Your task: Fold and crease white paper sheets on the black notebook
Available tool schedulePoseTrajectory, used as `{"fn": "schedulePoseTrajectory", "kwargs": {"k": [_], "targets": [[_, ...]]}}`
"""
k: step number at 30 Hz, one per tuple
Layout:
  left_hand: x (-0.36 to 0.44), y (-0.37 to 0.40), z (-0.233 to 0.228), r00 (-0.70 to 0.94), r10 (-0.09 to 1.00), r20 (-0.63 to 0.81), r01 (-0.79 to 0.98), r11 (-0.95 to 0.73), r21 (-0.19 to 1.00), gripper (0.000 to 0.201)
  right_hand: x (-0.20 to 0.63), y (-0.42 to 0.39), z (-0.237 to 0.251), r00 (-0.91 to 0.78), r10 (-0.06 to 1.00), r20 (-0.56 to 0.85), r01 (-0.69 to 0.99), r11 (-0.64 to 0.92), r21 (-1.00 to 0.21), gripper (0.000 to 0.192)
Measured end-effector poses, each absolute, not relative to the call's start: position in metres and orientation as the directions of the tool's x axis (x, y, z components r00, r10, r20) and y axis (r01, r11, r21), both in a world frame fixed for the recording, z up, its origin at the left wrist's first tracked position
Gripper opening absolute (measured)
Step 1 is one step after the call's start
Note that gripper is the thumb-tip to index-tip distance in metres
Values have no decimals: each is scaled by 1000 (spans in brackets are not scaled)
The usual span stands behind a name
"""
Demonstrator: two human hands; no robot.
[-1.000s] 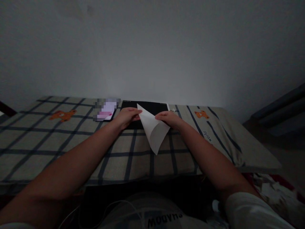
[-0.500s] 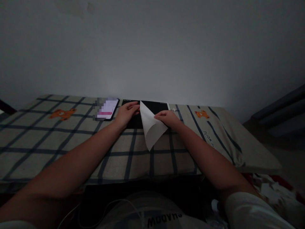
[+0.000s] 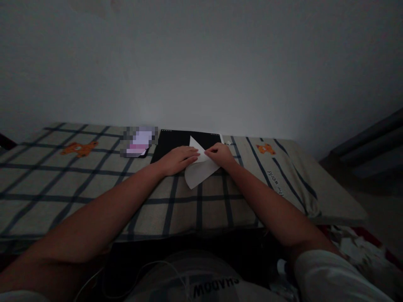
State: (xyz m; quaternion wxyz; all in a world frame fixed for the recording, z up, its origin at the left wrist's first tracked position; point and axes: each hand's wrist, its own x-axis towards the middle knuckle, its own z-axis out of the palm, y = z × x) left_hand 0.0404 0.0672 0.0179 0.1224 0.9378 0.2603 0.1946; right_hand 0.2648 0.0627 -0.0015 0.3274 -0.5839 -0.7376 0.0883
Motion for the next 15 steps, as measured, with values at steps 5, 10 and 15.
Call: {"fn": "schedulePoseTrajectory", "kwargs": {"k": [5, 10, 15], "targets": [[37, 71, 17, 802, 537, 262, 456, -834, 312, 52, 267, 66, -4, -198, 910, 363, 829, 353, -433, 16], [30, 76, 16, 791, 557, 254, 430, -801, 418, 52, 265, 63, -1, -267, 879, 395, 830, 418, -369, 15], [26, 86, 14, 767, 590, 253, 423, -761, 492, 50, 265, 60, 0, -310, 858, 411, 838, 450, -308, 18]]}}
